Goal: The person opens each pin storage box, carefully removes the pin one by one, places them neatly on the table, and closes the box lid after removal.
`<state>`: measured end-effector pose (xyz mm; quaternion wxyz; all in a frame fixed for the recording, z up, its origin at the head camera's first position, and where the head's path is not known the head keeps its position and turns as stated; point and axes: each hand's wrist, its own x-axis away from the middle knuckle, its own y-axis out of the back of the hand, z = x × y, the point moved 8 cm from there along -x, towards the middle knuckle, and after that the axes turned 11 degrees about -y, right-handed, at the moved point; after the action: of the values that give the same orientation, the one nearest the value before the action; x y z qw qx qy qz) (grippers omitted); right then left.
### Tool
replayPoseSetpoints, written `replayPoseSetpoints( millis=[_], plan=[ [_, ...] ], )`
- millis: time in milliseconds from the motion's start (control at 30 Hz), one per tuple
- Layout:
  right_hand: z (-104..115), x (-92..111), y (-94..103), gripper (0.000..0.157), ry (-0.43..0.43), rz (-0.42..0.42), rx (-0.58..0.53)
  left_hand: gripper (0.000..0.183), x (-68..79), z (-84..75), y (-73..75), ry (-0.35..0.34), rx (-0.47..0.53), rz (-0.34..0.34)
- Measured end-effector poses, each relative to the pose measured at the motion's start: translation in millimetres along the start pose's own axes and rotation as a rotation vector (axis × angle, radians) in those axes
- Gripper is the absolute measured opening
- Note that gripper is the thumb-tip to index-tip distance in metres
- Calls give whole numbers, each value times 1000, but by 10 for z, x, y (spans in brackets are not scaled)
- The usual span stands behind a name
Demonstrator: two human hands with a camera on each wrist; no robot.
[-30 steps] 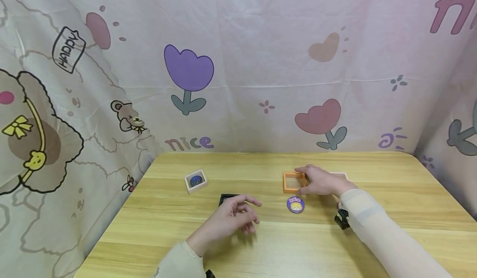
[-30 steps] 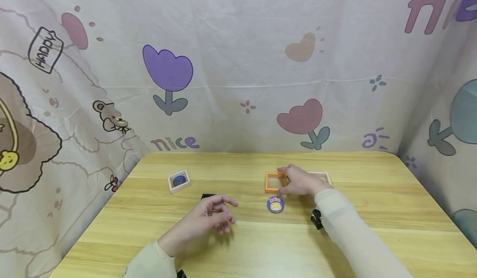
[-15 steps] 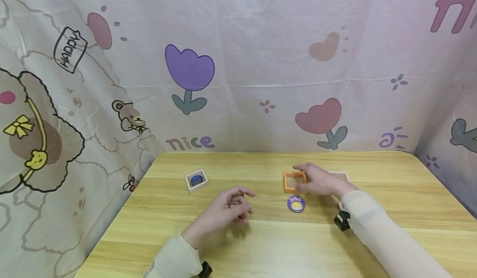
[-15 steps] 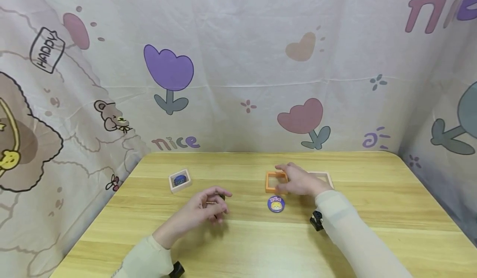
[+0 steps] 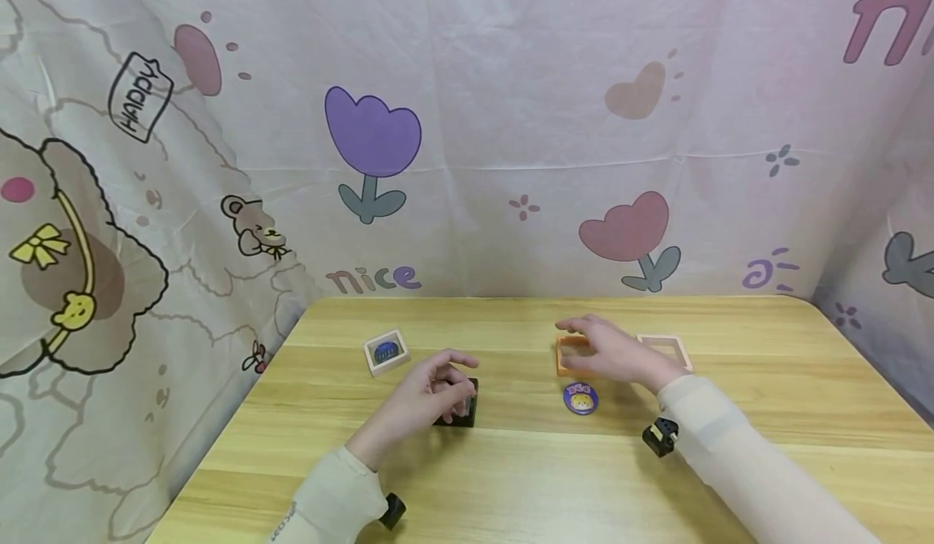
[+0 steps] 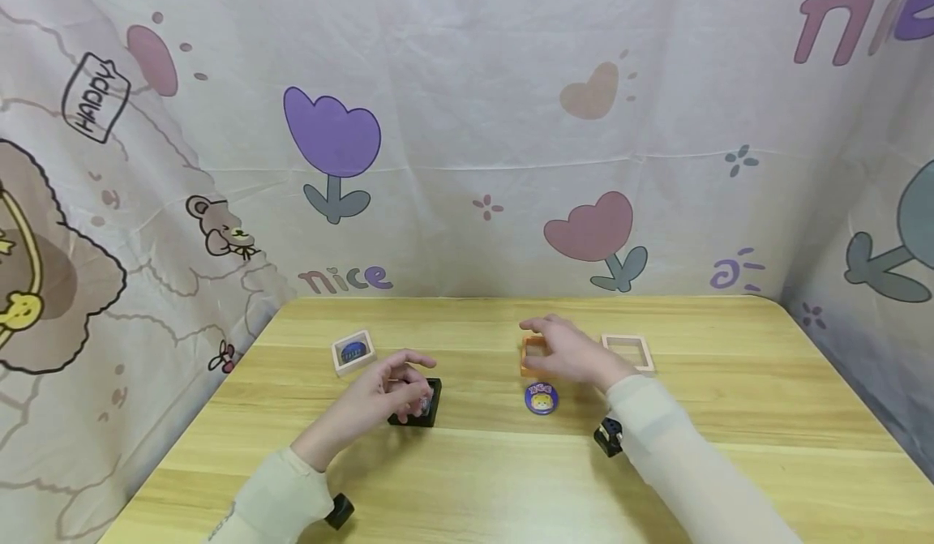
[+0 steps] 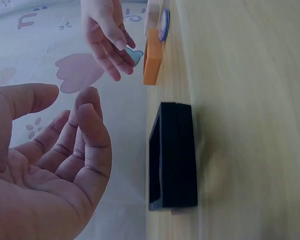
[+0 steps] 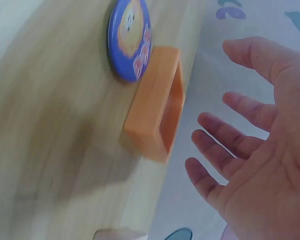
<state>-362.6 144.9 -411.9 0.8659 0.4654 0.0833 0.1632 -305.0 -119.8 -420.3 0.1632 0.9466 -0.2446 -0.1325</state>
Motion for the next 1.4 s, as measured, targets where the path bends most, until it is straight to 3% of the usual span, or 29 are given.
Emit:
replayPoseSetpoints(
  millis=[233,433,667,900,1033,1233,1400],
  plan=[
    [230,2,-101,64,68,6,22,34,43,94,127,29,-66,-59],
    [380,-6,-251,63,70,32,13,34,74,149,225,24,-132,-83],
    [591,8,-447,66,69,90,22,52,96,187,309,-21,-193,-86],
    [788,-8,-705,54,102,153,39,62,112,292,388,18,-264,-91],
    [887,-1,-823,43,135,176,49,60,120,303,411,13,-339,-98],
    [1007,24,-938,40,166,184,80,65,127,346,416,-16,-372,-99],
    [1074,43,-984,37,161,187,81,68,119,423,367,-5,-388,-53]
  ],
)
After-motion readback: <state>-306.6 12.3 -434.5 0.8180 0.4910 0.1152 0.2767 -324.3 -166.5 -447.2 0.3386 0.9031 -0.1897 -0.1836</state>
